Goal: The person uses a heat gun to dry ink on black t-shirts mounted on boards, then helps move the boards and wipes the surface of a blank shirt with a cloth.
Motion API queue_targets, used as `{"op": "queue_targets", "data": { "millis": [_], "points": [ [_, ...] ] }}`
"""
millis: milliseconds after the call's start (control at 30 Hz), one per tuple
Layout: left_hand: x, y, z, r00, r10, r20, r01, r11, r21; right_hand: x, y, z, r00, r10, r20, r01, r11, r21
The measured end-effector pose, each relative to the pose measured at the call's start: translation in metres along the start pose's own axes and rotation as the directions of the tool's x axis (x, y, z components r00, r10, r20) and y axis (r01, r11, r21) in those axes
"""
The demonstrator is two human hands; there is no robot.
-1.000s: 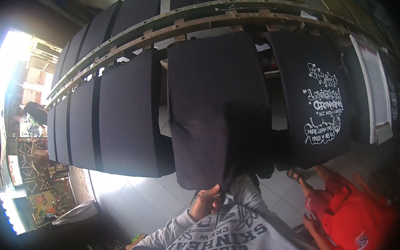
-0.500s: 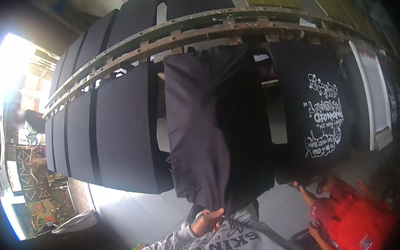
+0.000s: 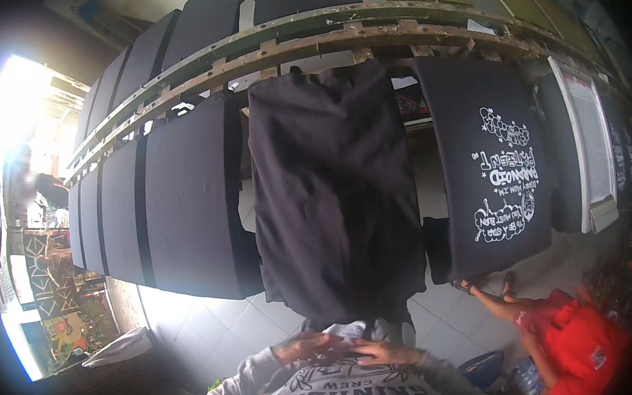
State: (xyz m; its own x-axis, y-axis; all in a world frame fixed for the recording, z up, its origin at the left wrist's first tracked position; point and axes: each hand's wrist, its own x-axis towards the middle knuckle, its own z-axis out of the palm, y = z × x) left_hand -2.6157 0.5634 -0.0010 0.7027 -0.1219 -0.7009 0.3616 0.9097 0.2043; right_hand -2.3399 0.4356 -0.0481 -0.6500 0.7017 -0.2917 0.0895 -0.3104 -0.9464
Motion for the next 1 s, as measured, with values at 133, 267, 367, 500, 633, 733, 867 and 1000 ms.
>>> {"op": "queue_targets", "data": {
  "millis": [133, 267, 367, 500, 633, 733, 867, 1000],
  "points": [
    [-0.045, 0.105, -0.085, 0.888, 0.460, -0.010, -0.422, 0.823, 0.379, 0.019, -0.105, -0.195, 0.983, 0.153, -0.099, -0.131, 0.972, 0.197],
    [-0.026, 0.304, -0.176, 0.396, 0.879, -0.264, -0.541, 0.456, 0.707, 0.153, -0.095, -0.435, 0.635, -0.292, -0.716, -0.060, 0.905, -0.422],
    [0.015, 0.446, -0.257, 0.141, 0.975, -0.169, -0.462, 0.216, 0.860, 0.230, -0.108, -0.523, 0.490, -0.529, -0.693, -0.109, 0.752, -0.650],
    [0.056, 0.539, -0.284, 0.023, 0.996, -0.091, 0.146, 0.087, 0.985, 0.255, -0.088, -0.593, 0.656, -0.472, -0.589, -0.348, 0.504, -0.791],
    [0.046, 0.539, -0.296, 0.115, 0.977, -0.180, 0.159, 0.161, 0.974, 0.267, -0.088, -0.602, 0.640, -0.409, -0.650, -0.123, 0.781, -0.613],
    [0.039, 0.540, -0.288, -0.049, 0.995, -0.087, 0.207, 0.096, 0.974, 0.268, -0.091, -0.614, 0.504, -0.434, -0.747, -0.208, 0.778, -0.593],
    [0.026, 0.568, -0.294, -0.113, 0.991, -0.071, 0.207, 0.093, 0.974, 0.275, -0.103, -0.631, 0.314, -0.411, -0.856, -0.157, 0.867, -0.474],
    [0.024, 0.580, -0.303, 0.047, 0.968, -0.248, 0.221, 0.232, 0.947, 0.294, -0.097, -0.636, 0.384, -0.391, -0.837, -0.334, 0.786, -0.520]
  ]
}}
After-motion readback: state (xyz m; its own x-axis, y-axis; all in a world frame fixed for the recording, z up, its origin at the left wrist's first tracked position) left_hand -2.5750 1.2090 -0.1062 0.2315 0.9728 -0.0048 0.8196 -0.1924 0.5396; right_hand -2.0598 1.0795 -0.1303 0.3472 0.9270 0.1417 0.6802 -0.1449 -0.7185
